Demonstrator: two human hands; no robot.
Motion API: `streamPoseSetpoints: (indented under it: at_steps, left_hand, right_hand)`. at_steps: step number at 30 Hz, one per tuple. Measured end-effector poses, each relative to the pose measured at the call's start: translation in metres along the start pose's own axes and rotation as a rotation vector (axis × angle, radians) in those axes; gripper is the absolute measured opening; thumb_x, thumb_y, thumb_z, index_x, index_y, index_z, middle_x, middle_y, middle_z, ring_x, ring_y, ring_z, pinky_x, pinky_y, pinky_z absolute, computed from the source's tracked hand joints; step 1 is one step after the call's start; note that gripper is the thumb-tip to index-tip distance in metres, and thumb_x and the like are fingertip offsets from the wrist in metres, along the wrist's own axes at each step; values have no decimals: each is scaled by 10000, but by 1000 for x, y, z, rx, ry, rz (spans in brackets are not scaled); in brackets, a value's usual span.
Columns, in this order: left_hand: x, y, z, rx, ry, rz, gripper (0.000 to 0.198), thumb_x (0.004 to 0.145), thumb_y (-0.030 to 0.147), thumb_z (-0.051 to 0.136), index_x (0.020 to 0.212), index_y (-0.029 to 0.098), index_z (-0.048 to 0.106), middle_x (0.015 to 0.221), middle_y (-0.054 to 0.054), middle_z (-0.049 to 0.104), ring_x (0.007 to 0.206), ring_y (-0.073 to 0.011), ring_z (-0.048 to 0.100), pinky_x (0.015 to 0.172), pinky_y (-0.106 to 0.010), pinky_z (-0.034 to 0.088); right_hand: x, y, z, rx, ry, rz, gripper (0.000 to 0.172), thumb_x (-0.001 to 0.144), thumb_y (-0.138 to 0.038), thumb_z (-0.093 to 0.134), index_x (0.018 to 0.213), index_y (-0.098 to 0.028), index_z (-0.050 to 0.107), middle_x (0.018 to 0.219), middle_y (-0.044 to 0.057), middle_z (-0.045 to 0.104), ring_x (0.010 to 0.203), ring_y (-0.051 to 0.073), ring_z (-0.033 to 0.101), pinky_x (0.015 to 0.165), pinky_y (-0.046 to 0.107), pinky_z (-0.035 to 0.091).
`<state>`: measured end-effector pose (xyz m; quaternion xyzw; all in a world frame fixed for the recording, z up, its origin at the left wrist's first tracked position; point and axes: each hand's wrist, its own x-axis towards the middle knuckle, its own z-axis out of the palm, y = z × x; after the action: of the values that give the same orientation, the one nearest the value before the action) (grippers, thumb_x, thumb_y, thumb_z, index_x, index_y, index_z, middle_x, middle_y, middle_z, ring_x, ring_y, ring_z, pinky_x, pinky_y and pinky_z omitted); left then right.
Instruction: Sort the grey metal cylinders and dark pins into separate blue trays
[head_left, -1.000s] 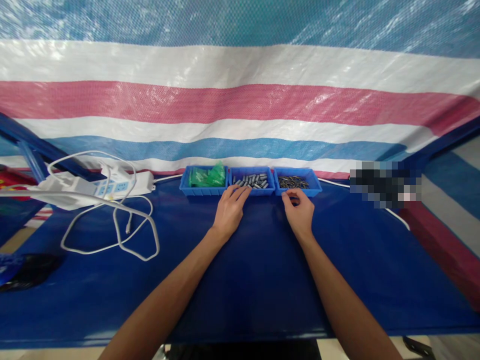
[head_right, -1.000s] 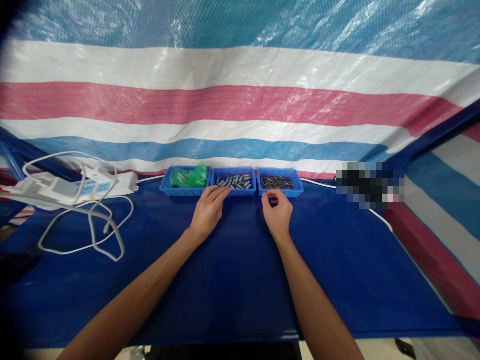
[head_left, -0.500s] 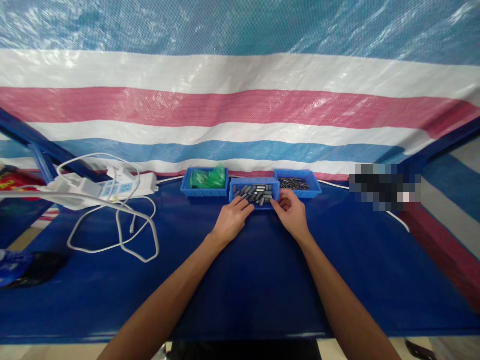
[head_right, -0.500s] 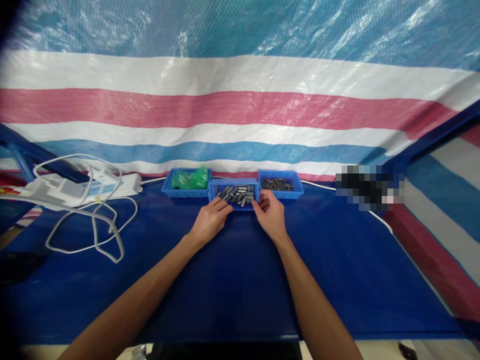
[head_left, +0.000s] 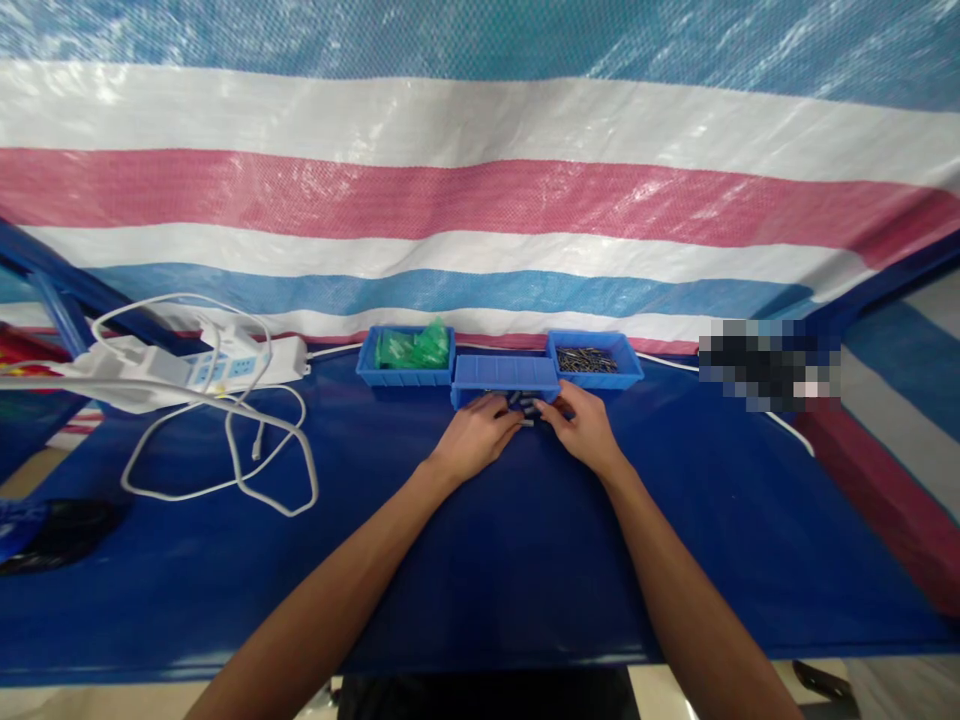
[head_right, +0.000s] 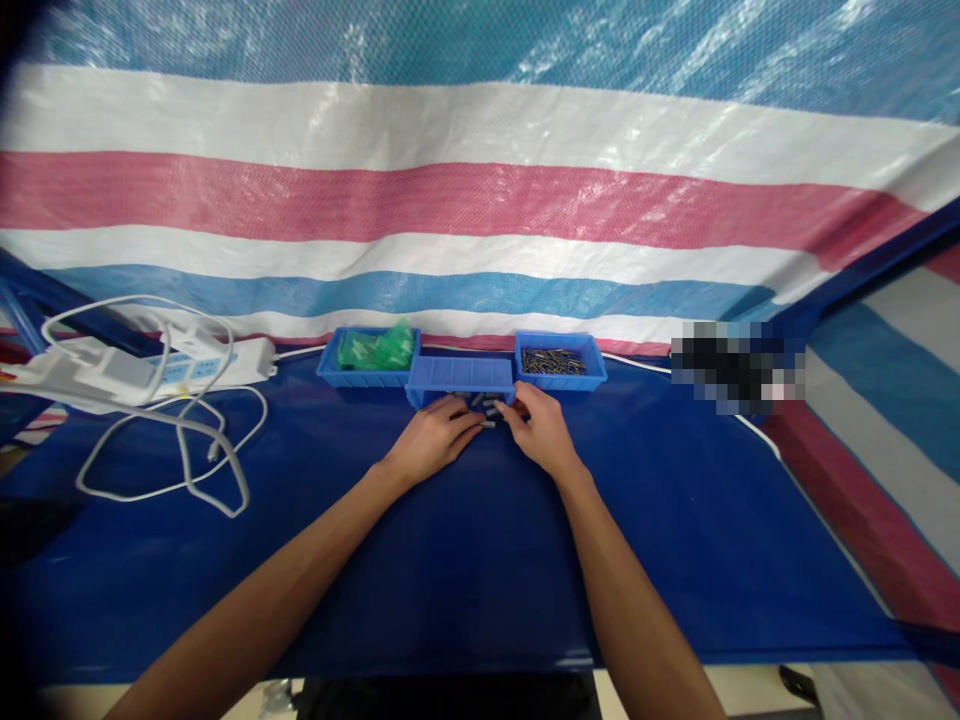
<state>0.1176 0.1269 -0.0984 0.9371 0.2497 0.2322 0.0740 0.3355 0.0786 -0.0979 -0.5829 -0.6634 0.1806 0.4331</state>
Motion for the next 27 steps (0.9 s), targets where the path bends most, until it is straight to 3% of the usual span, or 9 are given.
streamPoseSetpoints:
  at_steps: [7, 13, 16, 19, 23, 27]
  left_hand:
    - [-2, 1, -1, -32, -11, -29, 192, 1021, 287, 580, 1021, 177, 738, 970, -86, 714, 931, -228, 693, 817, -335, 551]
    - [-6, 4, -3, -2, 35, -57, 203, 998, 356, 621, 1016, 208, 758, 953, -55, 749, 814, -198, 708, 708, -307, 524]
    - [-7, 9, -6, -8, 122, -47, 221, 987, 369, 622, 1036, 203, 760, 997, -67, 757, 903, -230, 714, 804, -350, 551]
    - [-6, 13, -11, 17, 186, -60, 301, 988, 368, 612, 1203, 200, 738, 1173, -115, 732, 1104, -300, 671, 962, -449, 539]
    - [-3, 11, -21, -17, 129, -62, 322, 1006, 347, 587, 1255, 190, 716, 1230, -124, 719, 1183, -306, 627, 1019, -482, 515]
    - [-6, 8, -30, -3, 52, -197, 274, 1018, 311, 557, 1185, 186, 735, 1170, -115, 735, 1138, -294, 638, 975, -468, 534]
  right_hand:
    - [-1, 2, -4, -119, -20, -74, 139, 982, -348, 620, 962, -231, 691, 921, 69, 716, 768, 221, 665, 704, 326, 504]
    - [0, 2, -11, -160, -64, -141, 167, 1012, -350, 598, 994, -229, 712, 930, 67, 717, 807, 216, 665, 748, 317, 522]
    - [0, 3, -12, -168, -59, -204, 162, 1022, -312, 575, 1006, -231, 715, 978, 74, 725, 855, 220, 685, 775, 319, 541]
    - [-1, 1, -12, -179, -3, -245, 155, 1021, -283, 565, 1023, -239, 713, 1035, 84, 737, 951, 239, 707, 835, 341, 561]
    - [2, -13, -15, -164, 115, -192, 140, 993, -335, 611, 957, -237, 704, 957, 79, 743, 880, 248, 714, 808, 367, 578]
    - [19, -38, -27, 40, 29, 5, 185, 952, -406, 651, 904, -228, 644, 774, 19, 714, 671, 206, 720, 656, 316, 577]
